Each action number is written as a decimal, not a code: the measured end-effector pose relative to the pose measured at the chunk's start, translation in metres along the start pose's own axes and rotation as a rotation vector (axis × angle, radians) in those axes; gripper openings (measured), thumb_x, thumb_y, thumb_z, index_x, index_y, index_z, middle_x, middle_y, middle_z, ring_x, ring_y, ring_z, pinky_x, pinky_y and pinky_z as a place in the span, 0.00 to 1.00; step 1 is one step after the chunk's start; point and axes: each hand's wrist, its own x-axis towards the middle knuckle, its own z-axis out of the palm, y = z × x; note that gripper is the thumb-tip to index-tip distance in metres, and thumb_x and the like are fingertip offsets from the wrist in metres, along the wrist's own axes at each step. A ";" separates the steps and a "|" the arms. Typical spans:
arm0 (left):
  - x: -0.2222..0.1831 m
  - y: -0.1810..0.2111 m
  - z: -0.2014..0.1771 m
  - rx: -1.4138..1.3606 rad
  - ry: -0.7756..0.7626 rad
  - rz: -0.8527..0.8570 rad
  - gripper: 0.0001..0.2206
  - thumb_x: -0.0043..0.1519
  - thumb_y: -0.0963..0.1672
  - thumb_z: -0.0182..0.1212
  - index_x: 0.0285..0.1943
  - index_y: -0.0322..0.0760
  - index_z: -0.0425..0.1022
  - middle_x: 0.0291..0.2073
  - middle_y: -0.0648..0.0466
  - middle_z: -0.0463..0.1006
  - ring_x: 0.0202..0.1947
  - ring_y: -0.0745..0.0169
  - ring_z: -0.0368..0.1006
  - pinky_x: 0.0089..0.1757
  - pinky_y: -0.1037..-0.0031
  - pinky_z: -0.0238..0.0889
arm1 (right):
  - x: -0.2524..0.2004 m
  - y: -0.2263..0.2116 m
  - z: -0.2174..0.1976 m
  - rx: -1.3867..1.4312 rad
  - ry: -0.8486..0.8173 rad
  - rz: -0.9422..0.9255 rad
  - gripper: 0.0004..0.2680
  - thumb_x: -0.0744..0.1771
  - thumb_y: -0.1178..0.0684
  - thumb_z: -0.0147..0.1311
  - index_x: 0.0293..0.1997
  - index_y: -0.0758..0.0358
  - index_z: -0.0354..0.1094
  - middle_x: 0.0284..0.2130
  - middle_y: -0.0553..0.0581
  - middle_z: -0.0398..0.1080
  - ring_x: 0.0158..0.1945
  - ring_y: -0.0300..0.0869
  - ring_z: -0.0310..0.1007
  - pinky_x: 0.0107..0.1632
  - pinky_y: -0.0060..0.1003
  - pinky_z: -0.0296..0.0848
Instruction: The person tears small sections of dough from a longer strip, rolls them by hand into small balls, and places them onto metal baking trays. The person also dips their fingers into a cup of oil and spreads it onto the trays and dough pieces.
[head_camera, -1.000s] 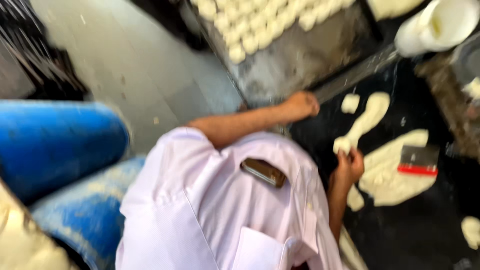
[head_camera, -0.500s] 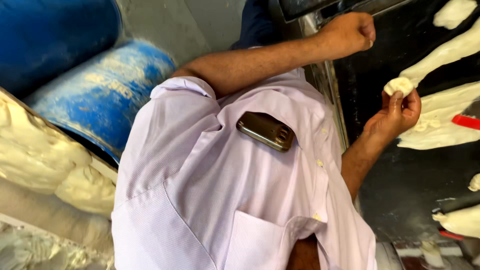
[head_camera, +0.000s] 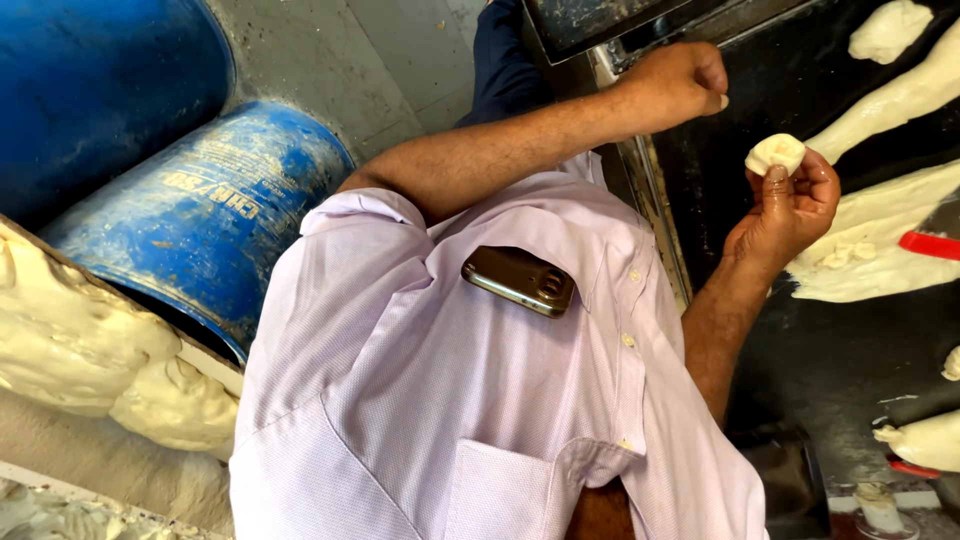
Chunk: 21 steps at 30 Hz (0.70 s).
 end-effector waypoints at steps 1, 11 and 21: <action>0.001 0.000 -0.002 0.012 -0.008 -0.017 0.09 0.55 0.46 0.69 0.39 0.40 0.79 0.36 0.57 0.84 0.39 0.66 0.81 0.42 0.71 0.74 | 0.000 0.000 -0.002 -0.004 0.006 -0.001 0.11 0.69 0.67 0.61 0.56 0.73 0.64 0.50 0.66 0.72 0.50 0.47 0.80 0.52 0.40 0.87; 0.004 -0.007 -0.005 0.006 0.043 -0.025 0.10 0.53 0.46 0.72 0.37 0.39 0.82 0.31 0.56 0.83 0.35 0.65 0.79 0.39 0.72 0.72 | 0.015 0.037 -0.019 0.040 0.057 -0.032 0.13 0.68 0.69 0.59 0.57 0.71 0.63 0.51 0.63 0.69 0.51 0.49 0.79 0.51 0.43 0.86; -0.022 0.016 -0.015 0.055 -0.052 -0.036 0.06 0.58 0.42 0.68 0.41 0.34 0.80 0.36 0.56 0.82 0.39 0.67 0.76 0.43 0.77 0.68 | 0.087 0.049 0.023 -0.090 0.256 -0.102 0.05 0.65 0.60 0.64 0.40 0.69 0.72 0.30 0.58 0.77 0.29 0.37 0.80 0.29 0.31 0.82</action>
